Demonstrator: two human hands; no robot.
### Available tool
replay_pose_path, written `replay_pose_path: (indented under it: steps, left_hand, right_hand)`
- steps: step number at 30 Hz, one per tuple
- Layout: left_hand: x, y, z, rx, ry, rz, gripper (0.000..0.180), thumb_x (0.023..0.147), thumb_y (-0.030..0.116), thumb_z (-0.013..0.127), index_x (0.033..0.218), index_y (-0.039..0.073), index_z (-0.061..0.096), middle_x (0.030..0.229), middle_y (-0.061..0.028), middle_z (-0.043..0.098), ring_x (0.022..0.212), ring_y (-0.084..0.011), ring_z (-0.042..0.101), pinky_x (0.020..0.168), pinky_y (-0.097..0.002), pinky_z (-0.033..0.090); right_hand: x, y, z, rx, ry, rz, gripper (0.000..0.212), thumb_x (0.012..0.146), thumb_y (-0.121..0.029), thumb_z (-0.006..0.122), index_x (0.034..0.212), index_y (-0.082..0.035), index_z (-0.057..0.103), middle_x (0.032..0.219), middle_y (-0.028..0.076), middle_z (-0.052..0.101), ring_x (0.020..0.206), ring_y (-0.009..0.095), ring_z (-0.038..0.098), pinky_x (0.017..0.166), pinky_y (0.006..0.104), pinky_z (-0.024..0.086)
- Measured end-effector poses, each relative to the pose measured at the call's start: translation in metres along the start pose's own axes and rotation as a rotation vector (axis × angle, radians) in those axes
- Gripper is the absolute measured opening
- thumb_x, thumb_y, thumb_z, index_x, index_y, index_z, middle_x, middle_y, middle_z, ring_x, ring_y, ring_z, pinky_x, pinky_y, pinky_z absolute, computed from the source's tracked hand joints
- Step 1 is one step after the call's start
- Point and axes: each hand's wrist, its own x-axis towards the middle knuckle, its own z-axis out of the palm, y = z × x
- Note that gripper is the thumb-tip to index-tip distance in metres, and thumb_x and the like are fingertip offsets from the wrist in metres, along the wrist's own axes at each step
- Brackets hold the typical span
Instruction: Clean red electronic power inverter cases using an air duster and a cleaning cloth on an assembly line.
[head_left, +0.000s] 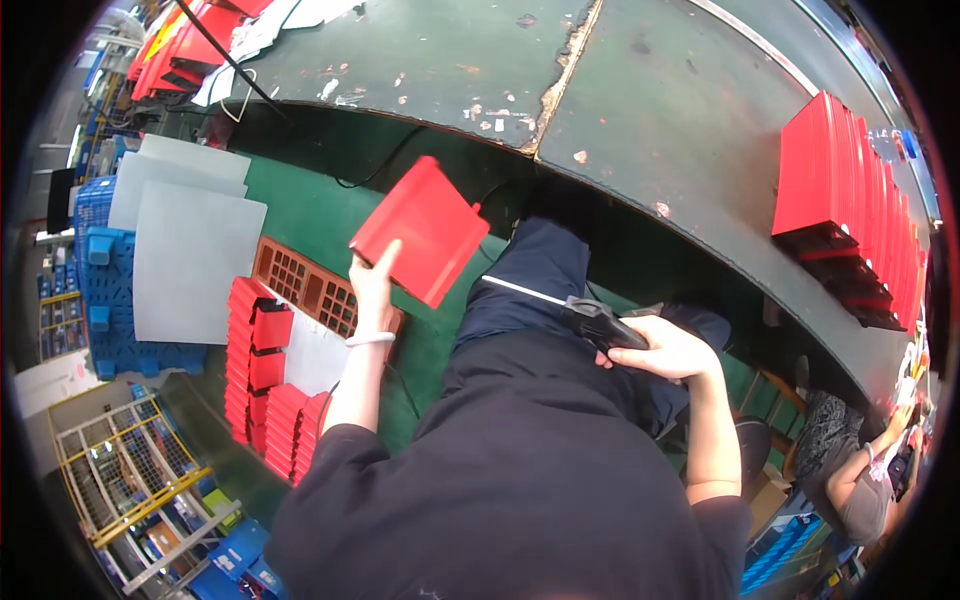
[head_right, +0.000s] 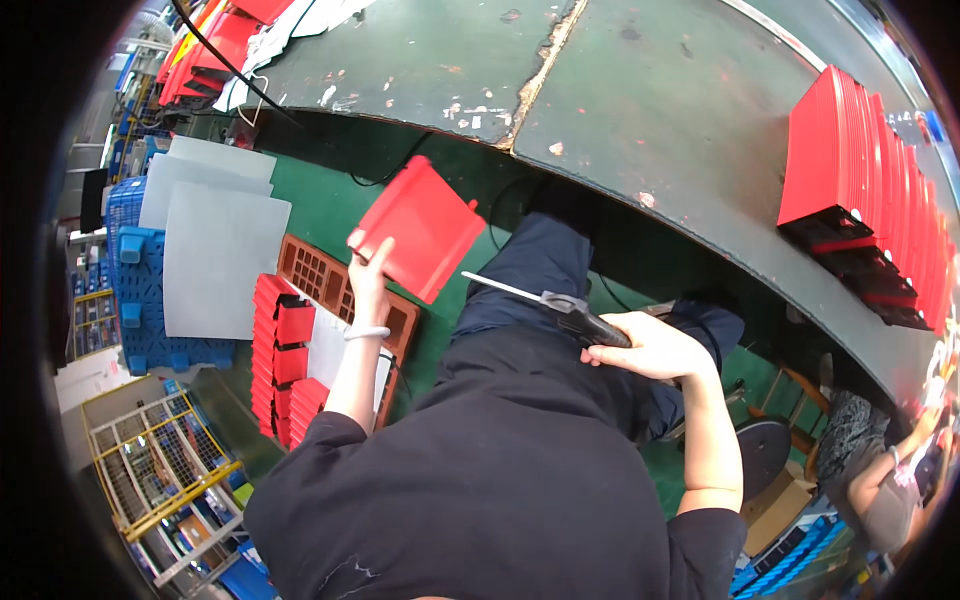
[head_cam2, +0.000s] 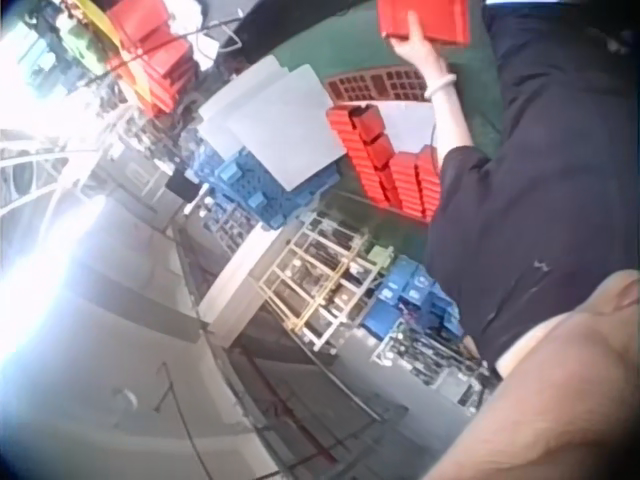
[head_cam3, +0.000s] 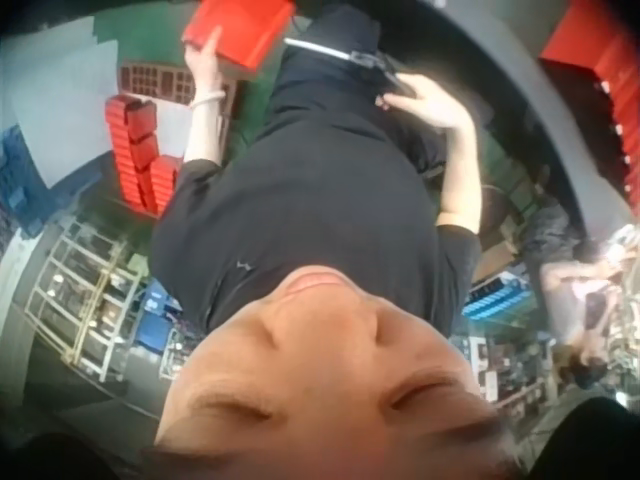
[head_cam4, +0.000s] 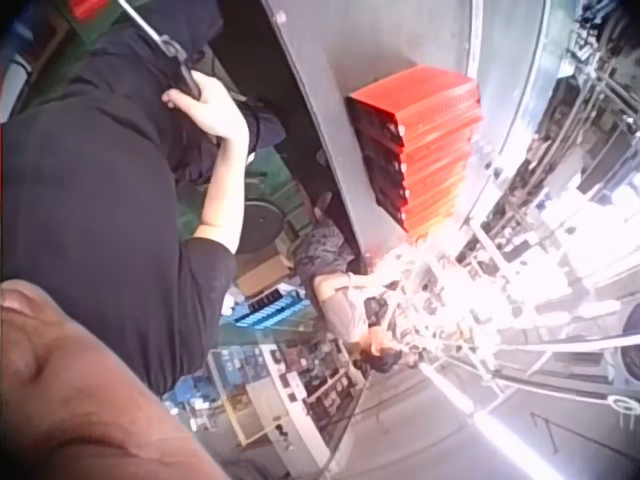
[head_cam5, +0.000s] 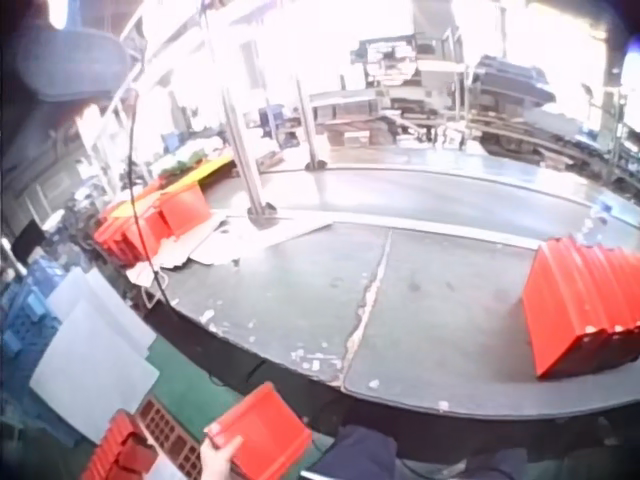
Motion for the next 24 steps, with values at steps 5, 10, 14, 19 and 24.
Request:
replay_pose_path:
  steps: [5,10,14,19,24]
  left_hand:
    - [-0.015,0.055,0.011,1.097,-0.399,1.039,0.042,0.063,0.012,0.074,0.102,0.0,0.062,0.107,-0.0147,0.066,0.099,-0.0322,0.064,0.087,-0.0388,0.05]
    - [-0.013,0.066,0.012,1.031,-0.572,1.121,0.047,0.061,0.013,0.077,0.103,0.0,0.062,0.11,-0.0146,0.066,0.103,-0.0329,0.062,0.091,-0.04,0.048]
    - [-0.006,0.073,0.022,1.126,-0.686,1.175,0.048,0.058,0.007,0.075,0.104,0.0,0.062,0.114,-0.0146,0.064,0.107,-0.0321,0.06,0.092,-0.0399,0.047]
    - [-0.005,0.075,0.019,1.19,-0.727,1.195,0.046,0.059,0.001,0.07,0.104,0.001,0.061,0.115,-0.0132,0.064,0.109,-0.0324,0.059,0.094,-0.04,0.046]
    - [-0.004,0.075,0.014,1.254,-0.884,1.217,0.042,0.062,-0.003,0.067,0.103,0.002,0.06,0.121,-0.0124,0.061,0.115,-0.0317,0.055,0.097,-0.0416,0.044]
  right_hand:
    - [-0.01,-0.007,-0.012,0.133,0.035,0.11,0.024,0.089,-0.019,0.06,0.103,0.0,0.06,0.089,0.005,0.066,0.084,0.012,0.06,0.08,0.0284,0.049]
    - [0.008,0.013,-0.029,0.04,0.257,0.183,0.019,0.087,-0.019,0.06,0.088,0.0,0.059,0.079,0.005,0.066,0.072,0.011,0.061,0.071,0.0268,0.049]
    - [0.002,-0.022,-0.01,-0.137,0.033,0.125,0.019,0.086,-0.02,0.061,0.086,0.0,0.06,0.079,0.007,0.067,0.073,0.013,0.063,0.071,0.0297,0.049]
    - [0.014,0.0,-0.023,-0.113,0.365,0.203,0.02,0.083,-0.02,0.06,0.084,0.0,0.059,0.074,0.006,0.066,0.066,0.013,0.062,0.063,0.0296,0.05]
    - [0.015,-0.018,-0.014,-0.041,0.091,0.115,0.017,0.084,-0.017,0.06,0.081,-0.001,0.06,0.075,0.005,0.066,0.069,0.011,0.062,0.068,0.0276,0.049]
